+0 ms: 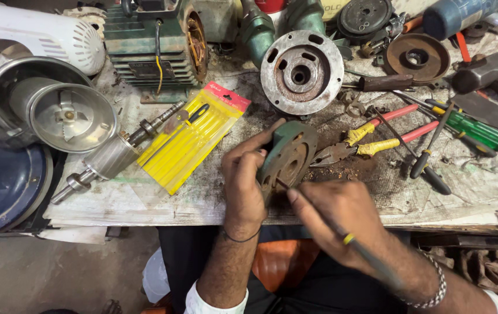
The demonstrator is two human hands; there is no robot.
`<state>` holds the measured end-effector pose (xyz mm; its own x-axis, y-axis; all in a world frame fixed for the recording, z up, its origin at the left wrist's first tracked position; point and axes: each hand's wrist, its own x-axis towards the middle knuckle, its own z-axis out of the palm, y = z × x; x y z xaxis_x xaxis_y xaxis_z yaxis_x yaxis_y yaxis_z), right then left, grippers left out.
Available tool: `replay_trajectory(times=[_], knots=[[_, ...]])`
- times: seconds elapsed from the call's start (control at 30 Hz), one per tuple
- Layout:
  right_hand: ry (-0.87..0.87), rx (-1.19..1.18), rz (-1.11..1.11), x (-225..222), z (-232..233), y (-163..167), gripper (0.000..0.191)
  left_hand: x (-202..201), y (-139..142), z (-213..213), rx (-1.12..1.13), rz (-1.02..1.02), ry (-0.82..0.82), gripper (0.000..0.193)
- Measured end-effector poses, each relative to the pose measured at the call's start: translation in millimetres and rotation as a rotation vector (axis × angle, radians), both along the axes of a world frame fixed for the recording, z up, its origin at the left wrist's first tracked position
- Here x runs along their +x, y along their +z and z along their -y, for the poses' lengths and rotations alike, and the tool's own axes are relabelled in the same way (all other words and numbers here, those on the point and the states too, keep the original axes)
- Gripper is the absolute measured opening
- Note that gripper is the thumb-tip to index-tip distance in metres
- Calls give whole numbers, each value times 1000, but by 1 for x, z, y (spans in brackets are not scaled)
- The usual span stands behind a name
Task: The person holds a round metal motor end-bell cover on the workbench and scrapes rust and debris from its surface and edges using a file-like hand tool, rotating the cover to work different areas throughout the clip.
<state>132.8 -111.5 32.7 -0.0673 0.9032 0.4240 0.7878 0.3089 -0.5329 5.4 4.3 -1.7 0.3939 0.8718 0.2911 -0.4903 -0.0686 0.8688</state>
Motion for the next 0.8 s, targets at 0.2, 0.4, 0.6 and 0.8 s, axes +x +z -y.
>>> replay_trajectory(times=[0.2,0.4,0.6,0.8], knots=[[-21,-83,-3,-2,-2,3,29,-2,2,1,-53,70,-59,53],[-104,145,15,-3,-3,1,32,2,0,1,-25,26,-15,51],[-50,-102,-145,-1,-2,-1,31,0,0,0,14,12,6,52],[-106,-136,-284,0,1,-1,35,0,0,4,-67,89,-85,53]])
